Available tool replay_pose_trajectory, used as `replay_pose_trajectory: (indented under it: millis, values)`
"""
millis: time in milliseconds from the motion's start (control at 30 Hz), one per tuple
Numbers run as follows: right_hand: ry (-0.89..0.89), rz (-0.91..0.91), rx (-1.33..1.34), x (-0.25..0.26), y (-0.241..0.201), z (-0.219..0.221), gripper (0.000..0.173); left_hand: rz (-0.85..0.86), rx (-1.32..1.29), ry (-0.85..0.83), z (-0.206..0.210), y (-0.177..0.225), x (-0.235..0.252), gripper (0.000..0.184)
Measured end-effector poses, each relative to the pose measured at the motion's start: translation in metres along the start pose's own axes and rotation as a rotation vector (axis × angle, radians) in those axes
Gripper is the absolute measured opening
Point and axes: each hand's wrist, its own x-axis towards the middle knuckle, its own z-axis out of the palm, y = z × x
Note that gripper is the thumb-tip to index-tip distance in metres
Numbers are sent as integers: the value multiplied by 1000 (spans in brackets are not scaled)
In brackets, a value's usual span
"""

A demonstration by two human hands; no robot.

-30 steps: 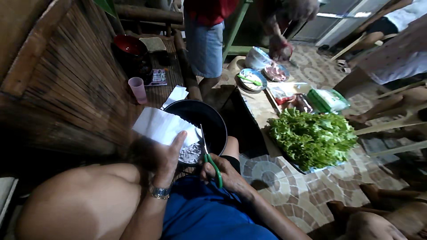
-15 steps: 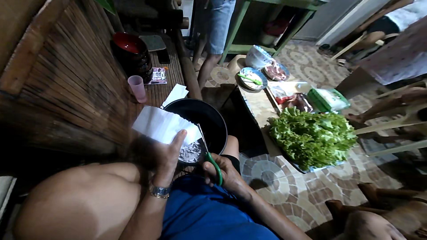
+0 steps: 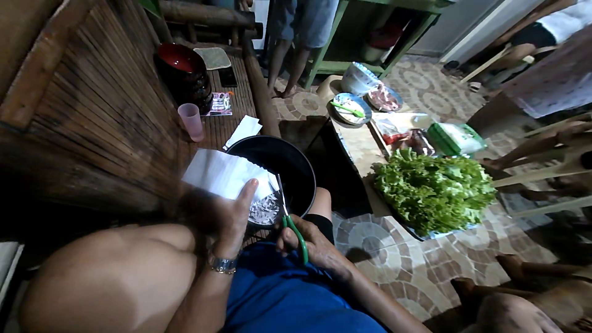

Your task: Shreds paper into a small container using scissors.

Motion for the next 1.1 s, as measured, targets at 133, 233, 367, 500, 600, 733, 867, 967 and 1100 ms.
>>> replay_pose_trajectory:
  millis: [133,233,367,500,600,733,867,967,1100]
  values:
    - [20,-10,7,4,-2,-1,39,-18,-3,-13,2,2,-3,56]
    - [35,-20,26,5,1,0,38,-18,-23,-15,2,1,-3,53]
    - [57,-32,19,3,2,2,35,-9,-39,-25,2,0,-3,53]
    - [93,-27,77,2,1,5,25,-7,-44,-28,3,1,-3,53]
    - [110,-15,130,2,1,5,19,-12,-43,-31,2,1,-3,53]
    - [89,-13,186,2,4,2,16,-6,-17,-34,1,2,-3,54]
    - [76,-15,215,2,7,1,15,-32,13,-16,1,2,-2,52]
    - [81,-28,237,2,8,1,14,-37,-6,-13,1,1,-2,53]
    - [54,21,175,-1,4,2,18,-38,-20,-15,1,1,-1,56]
